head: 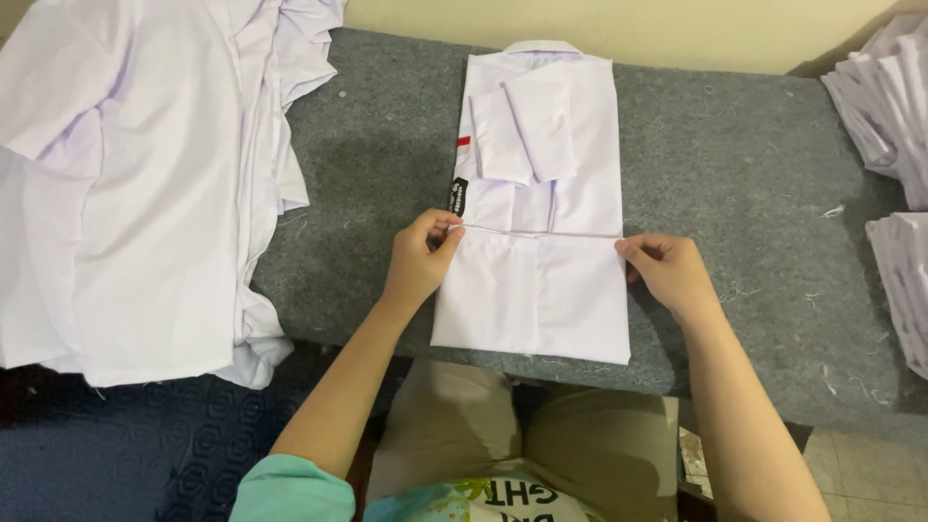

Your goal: Folding a white collared shirt neatly on a padded work table in a factory setting.

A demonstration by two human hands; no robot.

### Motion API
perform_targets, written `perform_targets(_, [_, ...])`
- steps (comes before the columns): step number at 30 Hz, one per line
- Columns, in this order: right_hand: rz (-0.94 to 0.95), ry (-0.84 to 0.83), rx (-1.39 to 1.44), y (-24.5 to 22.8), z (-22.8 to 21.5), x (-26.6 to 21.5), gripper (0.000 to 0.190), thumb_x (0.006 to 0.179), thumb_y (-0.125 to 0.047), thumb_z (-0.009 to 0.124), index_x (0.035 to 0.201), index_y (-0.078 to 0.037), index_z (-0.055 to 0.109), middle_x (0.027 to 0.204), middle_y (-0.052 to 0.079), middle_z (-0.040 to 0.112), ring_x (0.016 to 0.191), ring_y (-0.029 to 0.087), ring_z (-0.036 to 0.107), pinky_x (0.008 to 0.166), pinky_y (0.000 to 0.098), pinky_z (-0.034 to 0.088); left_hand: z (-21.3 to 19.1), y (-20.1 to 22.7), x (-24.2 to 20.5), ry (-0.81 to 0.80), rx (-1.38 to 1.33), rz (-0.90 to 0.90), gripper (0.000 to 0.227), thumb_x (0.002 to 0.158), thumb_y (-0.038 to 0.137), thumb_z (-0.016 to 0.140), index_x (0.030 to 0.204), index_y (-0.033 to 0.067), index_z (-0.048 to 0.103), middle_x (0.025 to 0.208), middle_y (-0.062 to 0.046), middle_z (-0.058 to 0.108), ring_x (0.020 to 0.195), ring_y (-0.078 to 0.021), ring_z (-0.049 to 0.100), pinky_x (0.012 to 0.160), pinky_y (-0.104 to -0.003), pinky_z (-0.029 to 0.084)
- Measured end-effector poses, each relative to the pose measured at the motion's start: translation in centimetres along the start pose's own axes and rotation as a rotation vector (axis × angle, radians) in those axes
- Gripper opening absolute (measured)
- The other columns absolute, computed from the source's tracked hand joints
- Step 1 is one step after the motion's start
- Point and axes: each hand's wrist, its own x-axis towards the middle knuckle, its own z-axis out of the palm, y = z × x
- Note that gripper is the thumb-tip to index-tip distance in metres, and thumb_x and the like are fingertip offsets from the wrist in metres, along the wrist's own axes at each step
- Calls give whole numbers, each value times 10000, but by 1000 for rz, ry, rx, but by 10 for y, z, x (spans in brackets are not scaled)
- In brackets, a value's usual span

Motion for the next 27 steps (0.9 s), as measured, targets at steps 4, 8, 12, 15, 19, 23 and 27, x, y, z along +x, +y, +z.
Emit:
perform_targets(4, [13, -55, -36, -14, -6, 4, 215, 985, -127, 681, 1103, 27, 775, 906, 263, 758, 716, 295, 724, 597, 351, 492, 1, 17, -3, 24, 67, 115, 147, 916, 113, 743, 1061, 105, 713, 976, -98, 757, 849, -253, 704, 757, -362, 583])
perform_targets(8, [89, -235, -34, -38, -22, 14, 299, 950, -176, 718, 1174, 18, 753, 999, 267, 769, 756, 299, 745, 597, 339, 471, 19, 34, 1, -55, 373, 346, 186, 910, 250, 736, 1089, 246, 685, 1107, 75, 635, 1097, -177, 588, 877, -365, 449])
perform_targets(12, [114, -455, -45, -55, -35, 30, 331, 943, -109, 675, 1220, 65, 719, 1044, 284, 770, 842, 315, 747, 631, 324, 484, 56, 57, 23, -432, 332, 277, 223, 970, 379, 651, 1128, 235, 713, 1098, 41, 671, 1127, -224, 600, 961, -463, 420])
perform_targets(15, [90, -549, -75, -76, -43, 31, 331, 937, -69, 634, 1210, 95, 722, 1058, 291, 765, 883, 322, 744, 661, 335, 495, 74, 60, 37, -583, 378, 229, 260, 942, 414, 649, 1047, 197, 747, 1016, 16, 705, 1096, -247, 619, 956, -517, 423])
perform_targets(19, [26, -559, 7, -29, -33, 55, 260, 916, -77, 690, 1118, 63, 776, 906, 244, 784, 755, 296, 759, 563, 286, 465, 82, 44, 50, -568, 301, 241, 173, 837, 362, 750, 893, 199, 741, 881, 4, 707, 986, -246, 674, 850, -441, 498])
perform_targets(23, [27, -549, 109, -14, -26, 62, 202, 876, -59, 748, 1035, 57, 794, 811, 221, 773, 658, 264, 726, 529, 280, 447, 85, 27, 52, -593, 103, 173, 176, 832, 264, 770, 910, 111, 734, 884, -83, 715, 913, -267, 697, 800, -362, 572])
perform_targets(27, [27, -533, 108, -15, -24, 63, 165, 861, -66, 785, 979, 48, 802, 745, 208, 758, 586, 248, 688, 544, 306, 461, 82, 27, 51, -587, 81, 174, 164, 831, 266, 779, 905, 128, 730, 873, -56, 701, 856, -225, 686, 752, -334, 568])
